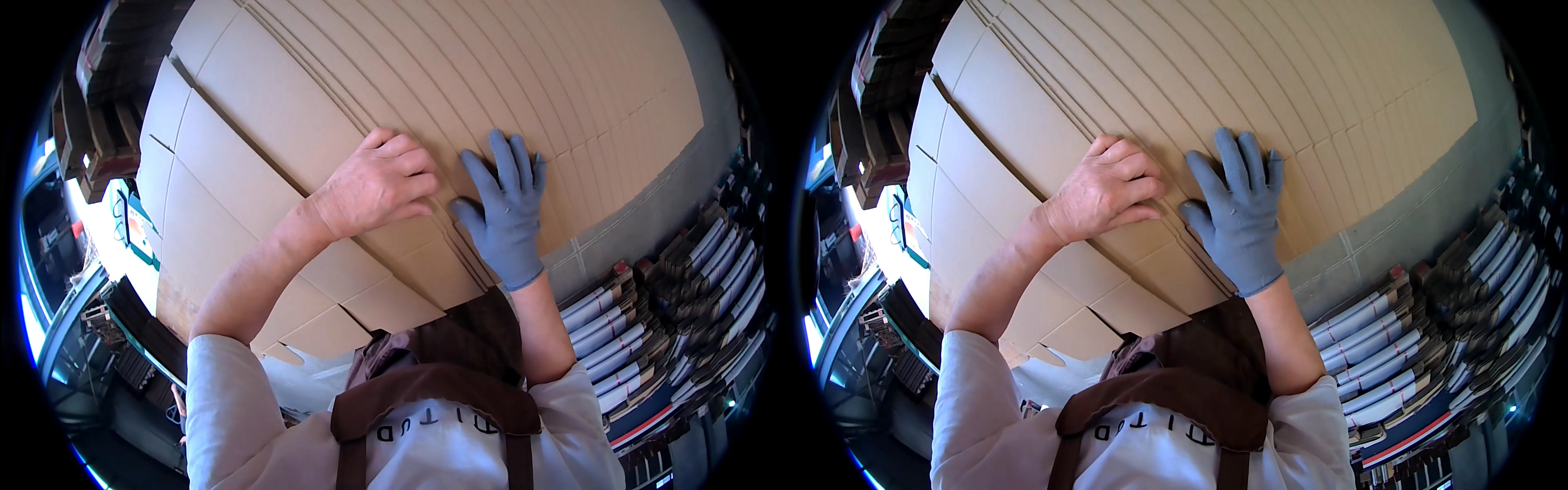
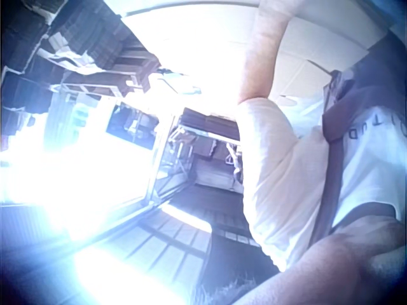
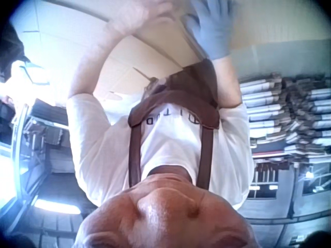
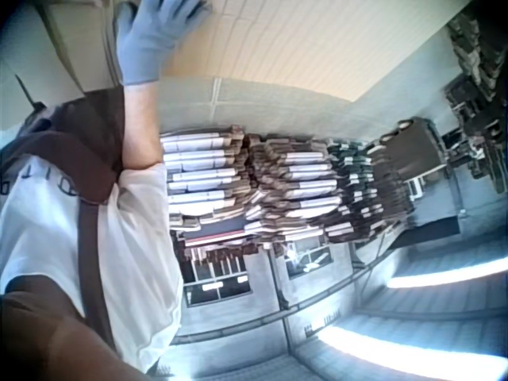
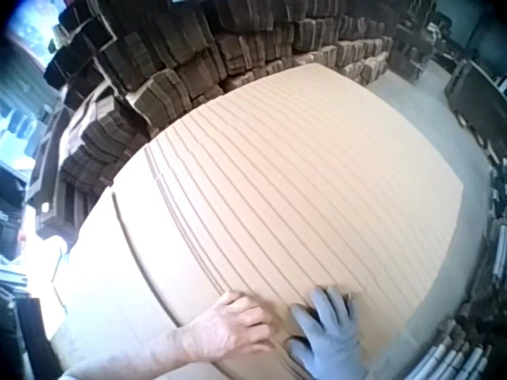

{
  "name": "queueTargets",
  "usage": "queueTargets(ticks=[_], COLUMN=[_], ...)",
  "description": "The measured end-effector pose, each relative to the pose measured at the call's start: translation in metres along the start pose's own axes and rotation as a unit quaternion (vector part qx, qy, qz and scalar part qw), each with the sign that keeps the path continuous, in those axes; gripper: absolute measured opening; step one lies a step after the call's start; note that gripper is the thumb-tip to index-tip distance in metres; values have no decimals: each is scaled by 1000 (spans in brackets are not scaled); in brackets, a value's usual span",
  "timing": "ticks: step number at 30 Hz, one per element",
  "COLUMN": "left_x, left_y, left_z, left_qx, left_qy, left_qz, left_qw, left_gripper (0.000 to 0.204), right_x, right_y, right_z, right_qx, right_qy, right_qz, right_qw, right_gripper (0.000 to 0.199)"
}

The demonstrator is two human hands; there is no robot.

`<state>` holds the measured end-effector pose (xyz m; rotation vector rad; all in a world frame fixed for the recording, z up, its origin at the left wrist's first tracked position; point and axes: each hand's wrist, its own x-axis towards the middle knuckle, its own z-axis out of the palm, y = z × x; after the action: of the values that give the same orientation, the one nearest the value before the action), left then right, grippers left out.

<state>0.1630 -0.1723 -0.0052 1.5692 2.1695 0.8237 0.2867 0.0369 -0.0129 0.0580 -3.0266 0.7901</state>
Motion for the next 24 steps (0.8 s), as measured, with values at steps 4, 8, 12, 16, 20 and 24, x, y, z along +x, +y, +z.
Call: queueTargets(ticks=[4, 8, 12, 16, 20, 24], left_x=[0, -2, -1, -5, -4, -7], left_y=[1, -1, -1, -1, 0, -6], left_z=[-1, -1, -3, -1, -5, -13], left_qx=[-1, 5, -1, 1, -15, 24], left_qy=[-7, -3, -7, 18, 12, 57], left_qz=[-2, 3, 4, 4, 2, 7], left_qw=[1000, 1000, 1000, 1000, 1000, 998], left_gripper=[27, 28, 30, 30, 31, 30], right_x=[0, 2, 1, 4, 7, 11], right_y=[1, 1, 0, -8, -21, -24], right_z=[-1, -1, -3, -6, 3, 9], right_qx=[7, 3, -13, -12, -35, -34], right_qy=[0, -12, -16, -19, -10, -3], right_qz=[1, 2, -3, -6, 0, 9], right_qw=[1000, 1000, 1000, 1000, 999, 999], right_gripper=[68, 67, 63, 63, 70, 71])
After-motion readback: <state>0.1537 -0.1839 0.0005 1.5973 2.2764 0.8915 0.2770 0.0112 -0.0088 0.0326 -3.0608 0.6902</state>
